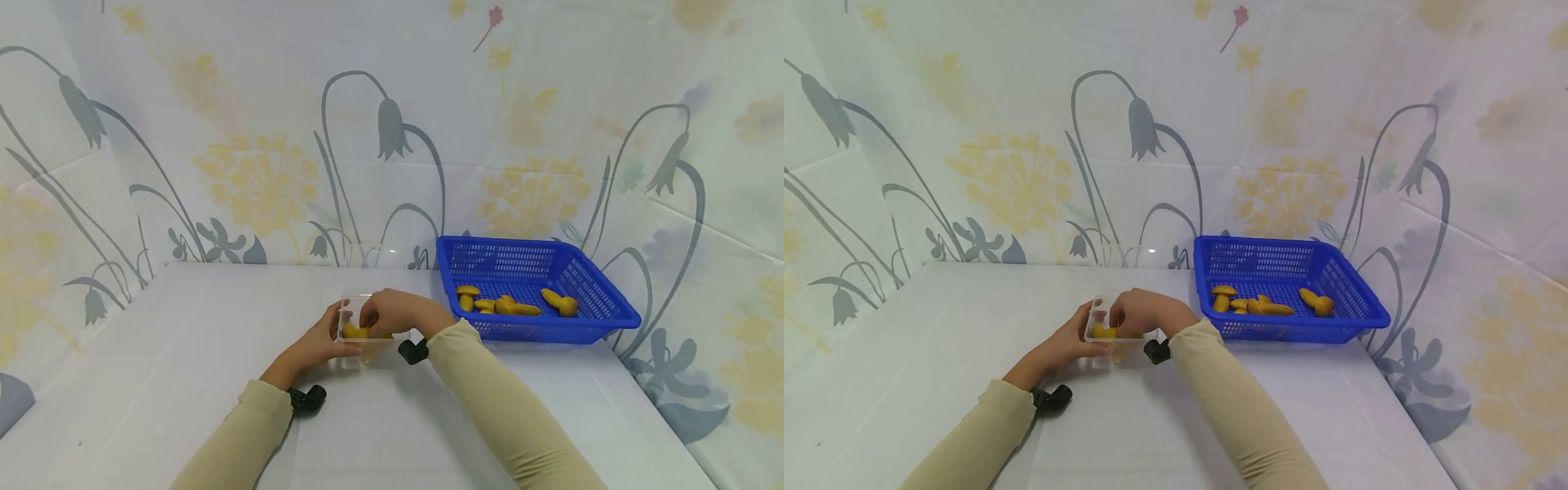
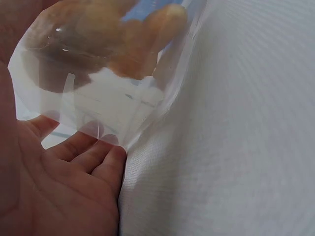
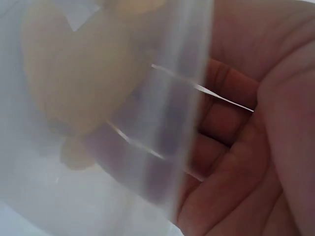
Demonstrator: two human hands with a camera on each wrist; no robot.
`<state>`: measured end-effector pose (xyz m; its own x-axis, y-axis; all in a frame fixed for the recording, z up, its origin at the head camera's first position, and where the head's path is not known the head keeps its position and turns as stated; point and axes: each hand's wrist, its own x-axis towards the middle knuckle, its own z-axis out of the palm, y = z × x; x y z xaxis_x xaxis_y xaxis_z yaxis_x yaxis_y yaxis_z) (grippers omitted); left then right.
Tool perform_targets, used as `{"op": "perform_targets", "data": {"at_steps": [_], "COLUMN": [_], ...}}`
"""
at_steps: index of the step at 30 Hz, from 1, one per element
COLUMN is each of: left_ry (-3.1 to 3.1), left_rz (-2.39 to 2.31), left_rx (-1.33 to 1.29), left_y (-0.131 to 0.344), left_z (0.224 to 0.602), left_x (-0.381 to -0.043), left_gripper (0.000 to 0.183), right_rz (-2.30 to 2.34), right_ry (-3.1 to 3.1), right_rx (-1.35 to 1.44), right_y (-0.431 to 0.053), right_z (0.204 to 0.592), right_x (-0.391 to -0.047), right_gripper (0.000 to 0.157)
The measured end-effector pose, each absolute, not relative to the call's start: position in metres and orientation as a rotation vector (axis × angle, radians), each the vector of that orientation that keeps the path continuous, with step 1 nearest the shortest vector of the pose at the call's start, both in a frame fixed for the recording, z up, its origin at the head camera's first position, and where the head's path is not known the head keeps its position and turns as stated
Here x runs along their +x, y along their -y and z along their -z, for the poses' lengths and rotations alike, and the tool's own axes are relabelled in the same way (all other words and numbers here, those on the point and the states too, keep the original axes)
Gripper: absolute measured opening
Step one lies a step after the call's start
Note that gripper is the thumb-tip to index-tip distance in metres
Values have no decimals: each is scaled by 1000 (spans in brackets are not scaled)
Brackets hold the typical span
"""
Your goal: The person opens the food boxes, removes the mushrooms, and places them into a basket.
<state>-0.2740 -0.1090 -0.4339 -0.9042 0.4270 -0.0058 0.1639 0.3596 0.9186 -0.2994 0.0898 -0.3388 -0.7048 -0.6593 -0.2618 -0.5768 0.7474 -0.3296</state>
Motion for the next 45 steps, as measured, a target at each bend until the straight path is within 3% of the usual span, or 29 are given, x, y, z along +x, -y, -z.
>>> {"op": "perform_targets", "data": {"at_steps": [45], "left_ry": [-2418], "left_rz": [-1513], "left_rx": [499], "left_y": [108], "left_z": [433], "left_x": [-274], "left_gripper": [105], "right_rz": [809], "right_ry": [-2801], "right_rx": [-755], "right_y": [-174], "right_z": [291], "right_x": [-300], "right_gripper": [28]}}
